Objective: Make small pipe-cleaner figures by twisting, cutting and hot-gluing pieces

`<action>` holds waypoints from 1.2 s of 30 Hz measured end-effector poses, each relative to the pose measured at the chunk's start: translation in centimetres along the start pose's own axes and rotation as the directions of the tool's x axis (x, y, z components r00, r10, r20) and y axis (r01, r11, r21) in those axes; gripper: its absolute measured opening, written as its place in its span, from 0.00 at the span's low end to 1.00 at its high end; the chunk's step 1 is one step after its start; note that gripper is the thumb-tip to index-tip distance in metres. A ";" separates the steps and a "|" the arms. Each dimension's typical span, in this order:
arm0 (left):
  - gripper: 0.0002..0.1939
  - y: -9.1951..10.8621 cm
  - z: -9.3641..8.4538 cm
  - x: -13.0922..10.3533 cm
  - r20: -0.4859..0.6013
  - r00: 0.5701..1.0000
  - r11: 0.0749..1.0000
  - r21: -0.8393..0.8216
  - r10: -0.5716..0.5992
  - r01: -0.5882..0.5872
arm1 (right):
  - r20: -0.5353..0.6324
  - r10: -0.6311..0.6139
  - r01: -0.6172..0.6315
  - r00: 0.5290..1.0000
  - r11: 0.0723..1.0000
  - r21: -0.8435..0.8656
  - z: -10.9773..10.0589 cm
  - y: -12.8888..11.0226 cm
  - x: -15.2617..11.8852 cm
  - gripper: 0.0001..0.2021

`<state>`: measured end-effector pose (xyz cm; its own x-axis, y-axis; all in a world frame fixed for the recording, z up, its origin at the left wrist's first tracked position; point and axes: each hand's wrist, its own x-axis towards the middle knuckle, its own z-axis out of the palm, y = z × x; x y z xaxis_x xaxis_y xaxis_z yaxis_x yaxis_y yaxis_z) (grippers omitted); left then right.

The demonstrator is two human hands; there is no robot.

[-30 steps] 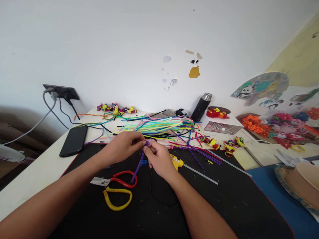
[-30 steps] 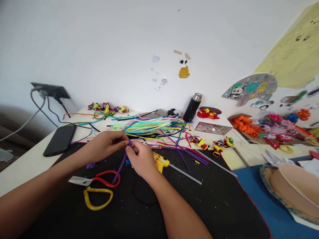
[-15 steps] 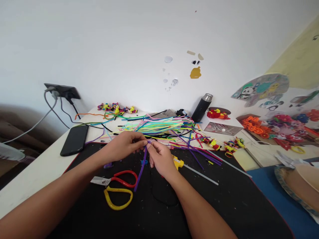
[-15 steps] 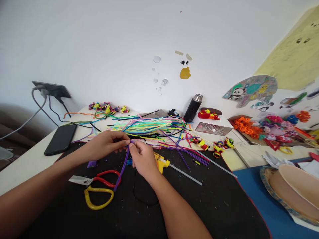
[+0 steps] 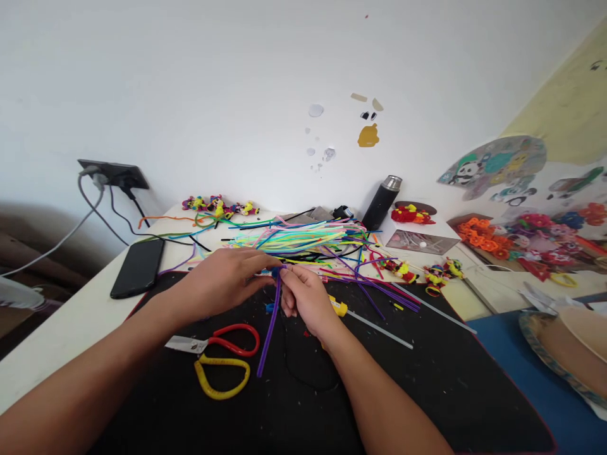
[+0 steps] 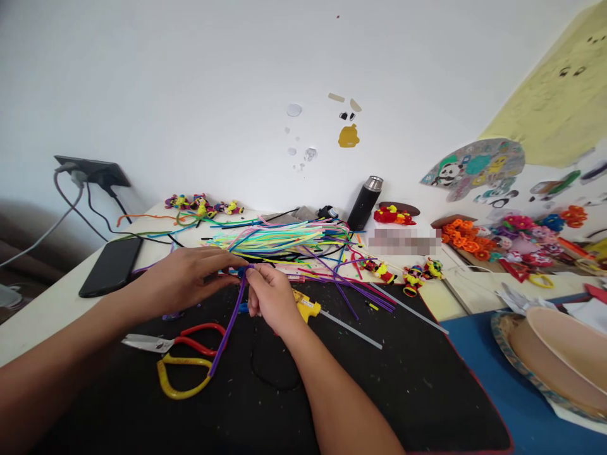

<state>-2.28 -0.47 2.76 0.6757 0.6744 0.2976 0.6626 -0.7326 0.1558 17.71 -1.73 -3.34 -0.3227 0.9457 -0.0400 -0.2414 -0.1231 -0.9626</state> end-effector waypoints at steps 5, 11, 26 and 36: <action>0.11 -0.2 0.4 0.1 -0.053 0.989 0.988 0.072 0.139 -0.135 | 0.022 0.001 -0.002 1.000 0.999 0.053 0.0 0.2 0.0 0.20; 0.09 -0.3 0.9 0.2 -0.085 0.966 0.960 0.163 0.245 -0.229 | 0.009 0.023 -0.024 1.000 0.997 0.068 0.0 0.0 -0.1 0.20; 0.13 -0.5 0.9 0.1 -0.072 0.970 0.963 0.151 0.234 -0.221 | 0.064 0.067 -0.077 0.996 0.983 0.164 0.1 -0.1 -0.3 0.25; 0.12 -0.8 1.6 0.2 -0.143 0.950 0.941 0.240 0.276 -0.237 | 0.063 0.051 -0.062 0.997 0.983 0.172 0.2 -0.2 -0.3 0.23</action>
<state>-2.13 0.42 1.20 0.7788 0.4256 0.4607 0.5409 -0.8276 -0.1499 17.72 -2.06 -3.09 -0.3918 0.9172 -0.0723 -0.3752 -0.2311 -0.8977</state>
